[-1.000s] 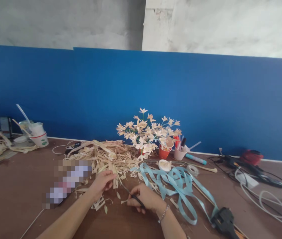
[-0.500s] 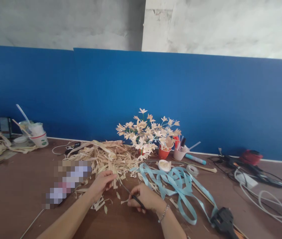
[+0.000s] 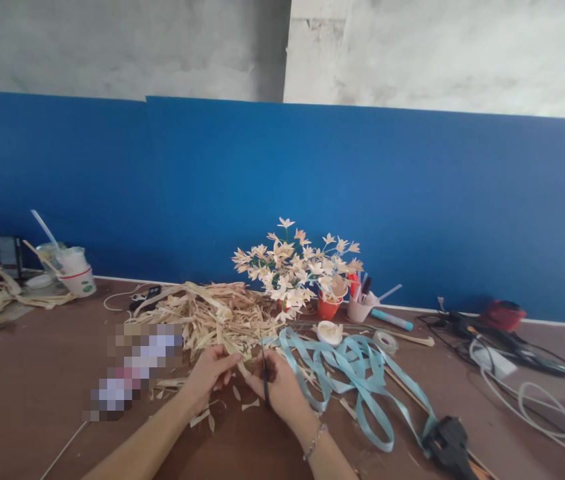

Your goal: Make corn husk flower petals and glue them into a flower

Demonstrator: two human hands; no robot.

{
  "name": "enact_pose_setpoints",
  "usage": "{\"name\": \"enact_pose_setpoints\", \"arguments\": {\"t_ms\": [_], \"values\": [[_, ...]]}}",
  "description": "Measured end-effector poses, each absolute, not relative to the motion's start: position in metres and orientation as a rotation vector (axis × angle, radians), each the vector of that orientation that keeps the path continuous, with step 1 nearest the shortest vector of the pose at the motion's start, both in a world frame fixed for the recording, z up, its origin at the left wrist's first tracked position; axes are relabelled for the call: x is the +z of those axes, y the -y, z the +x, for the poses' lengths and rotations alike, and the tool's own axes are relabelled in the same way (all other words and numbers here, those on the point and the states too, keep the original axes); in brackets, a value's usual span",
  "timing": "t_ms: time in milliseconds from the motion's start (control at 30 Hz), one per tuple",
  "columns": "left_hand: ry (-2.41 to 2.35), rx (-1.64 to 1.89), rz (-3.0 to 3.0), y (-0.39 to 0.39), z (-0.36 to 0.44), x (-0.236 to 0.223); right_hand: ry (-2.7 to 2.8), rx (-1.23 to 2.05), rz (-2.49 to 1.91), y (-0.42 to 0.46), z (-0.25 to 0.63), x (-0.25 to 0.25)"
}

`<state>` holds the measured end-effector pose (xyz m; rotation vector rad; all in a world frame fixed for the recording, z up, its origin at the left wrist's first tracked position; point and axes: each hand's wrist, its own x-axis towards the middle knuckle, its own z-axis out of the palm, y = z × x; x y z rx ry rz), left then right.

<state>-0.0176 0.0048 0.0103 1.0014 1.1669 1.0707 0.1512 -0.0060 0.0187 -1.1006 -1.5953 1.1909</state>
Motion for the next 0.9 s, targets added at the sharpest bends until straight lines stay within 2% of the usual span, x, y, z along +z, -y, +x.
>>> {"name": "enact_pose_setpoints", "arguments": {"t_ms": [367, 700, 900], "values": [[-1.083, 0.888, 1.169, 0.002, -0.013, 0.017, 1.397, 1.144, -1.061, 0.011, 0.136, 0.014], [-0.916, 0.961, 1.056, 0.006, -0.013, 0.021, 1.184, 1.397, -0.966, 0.017, 0.137, 0.029], [-1.115, 1.080, 1.137, 0.006, -0.008, 0.021, 1.166, 1.407, -1.019, 0.016, 0.134, 0.031]]}}
